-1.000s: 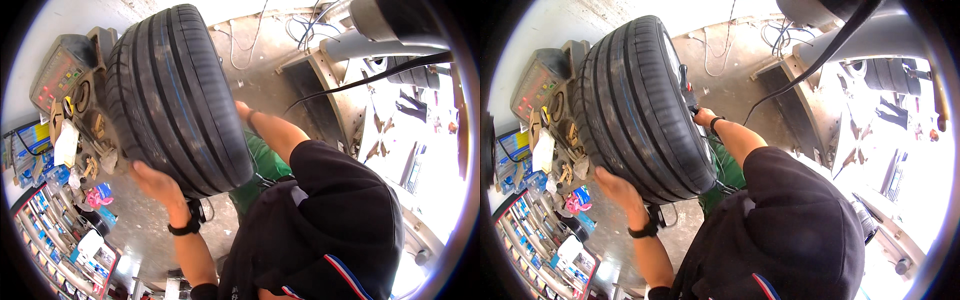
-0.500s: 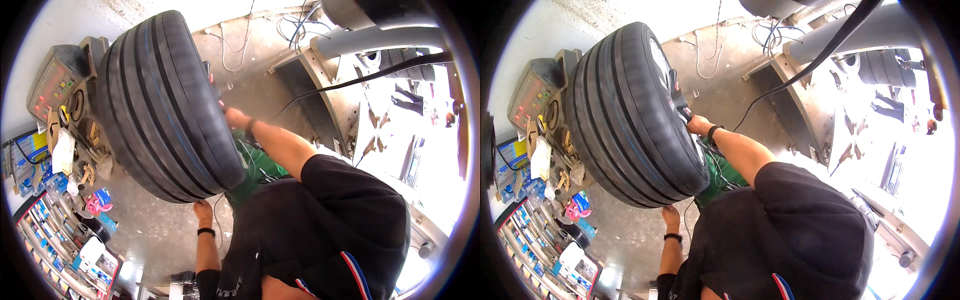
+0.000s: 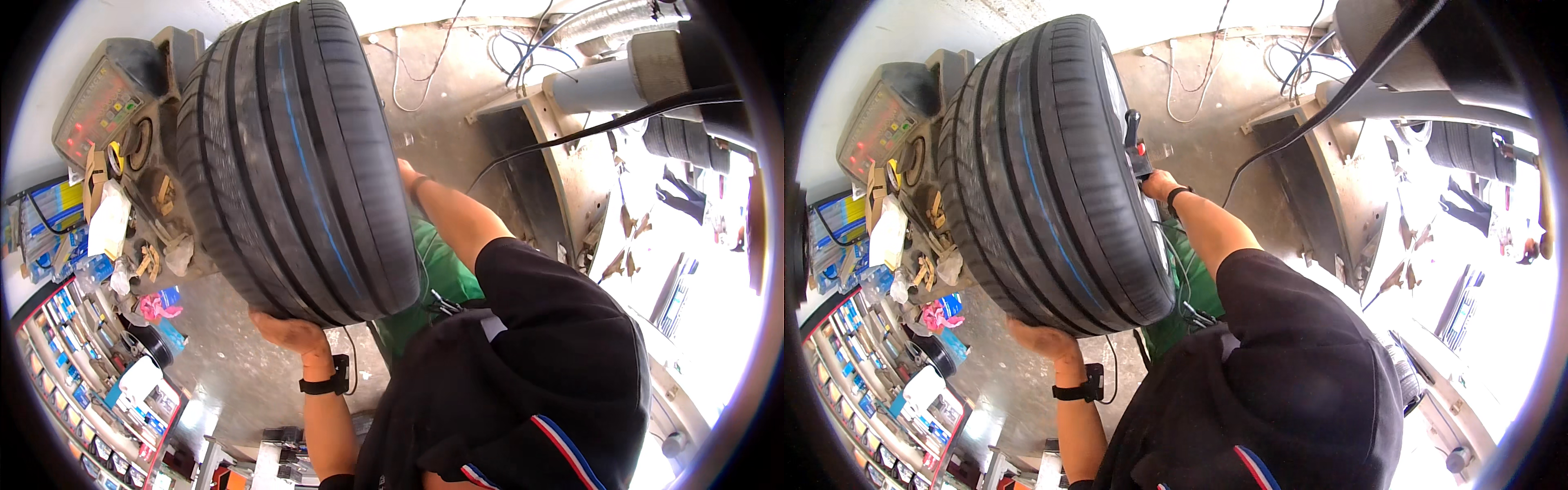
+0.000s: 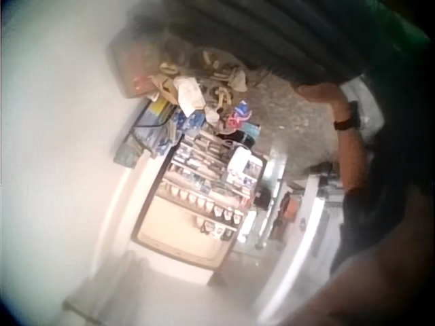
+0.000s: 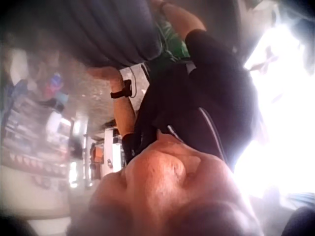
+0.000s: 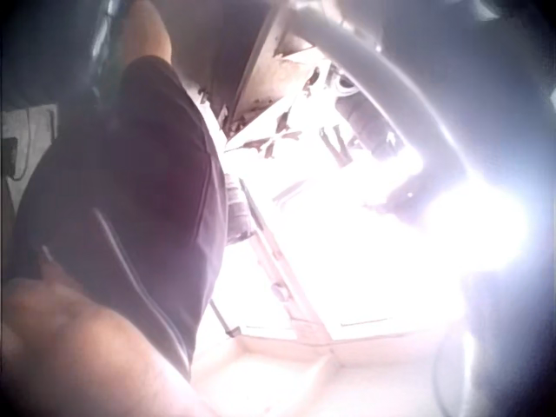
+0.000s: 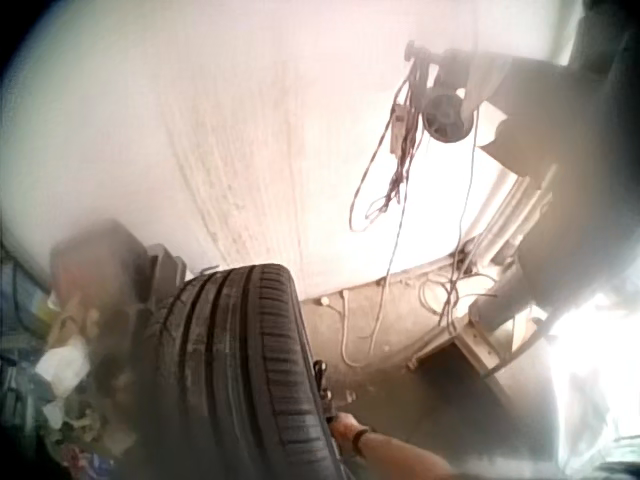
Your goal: The person buffs the inner surface of a tire using a handheld power tool and then mounts the wheel onto a balancing machine.
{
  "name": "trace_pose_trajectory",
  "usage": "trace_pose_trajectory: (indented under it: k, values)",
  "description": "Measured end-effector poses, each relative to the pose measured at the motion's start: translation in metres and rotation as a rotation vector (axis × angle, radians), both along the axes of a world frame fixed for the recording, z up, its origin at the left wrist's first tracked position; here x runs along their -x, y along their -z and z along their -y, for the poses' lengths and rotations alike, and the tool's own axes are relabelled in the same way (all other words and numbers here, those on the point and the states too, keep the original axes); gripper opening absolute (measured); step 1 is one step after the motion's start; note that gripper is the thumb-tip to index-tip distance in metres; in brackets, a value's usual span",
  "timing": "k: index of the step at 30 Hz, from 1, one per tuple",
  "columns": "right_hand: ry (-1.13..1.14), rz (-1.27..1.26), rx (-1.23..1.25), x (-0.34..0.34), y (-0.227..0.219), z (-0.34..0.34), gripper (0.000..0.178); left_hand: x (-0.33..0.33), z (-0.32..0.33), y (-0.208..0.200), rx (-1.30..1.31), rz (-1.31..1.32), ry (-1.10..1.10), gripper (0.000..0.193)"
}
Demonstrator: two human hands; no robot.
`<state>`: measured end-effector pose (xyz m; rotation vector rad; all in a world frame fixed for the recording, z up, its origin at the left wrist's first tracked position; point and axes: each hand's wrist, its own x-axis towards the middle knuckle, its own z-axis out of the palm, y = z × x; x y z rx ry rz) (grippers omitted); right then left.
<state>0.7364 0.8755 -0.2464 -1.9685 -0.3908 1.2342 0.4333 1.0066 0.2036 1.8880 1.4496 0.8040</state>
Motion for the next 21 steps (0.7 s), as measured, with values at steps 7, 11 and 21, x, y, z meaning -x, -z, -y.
trace_pose_trajectory:
  k: [7,11,21]
  values:
    - [-0.460,0.310,0.058,0.013,-0.130,-0.049,0.038,0.036,0.044,0.055,0.158,0.533,-0.269,0.059]
    - [-0.428,0.424,0.075,-0.015,-0.067,-0.027,0.038,0.056,0.068,0.090,0.334,0.443,-0.275,0.072]
    - [-0.346,0.210,-0.083,-0.005,-0.077,-0.037,0.031,0.055,0.055,0.047,0.577,0.516,-0.371,0.068]
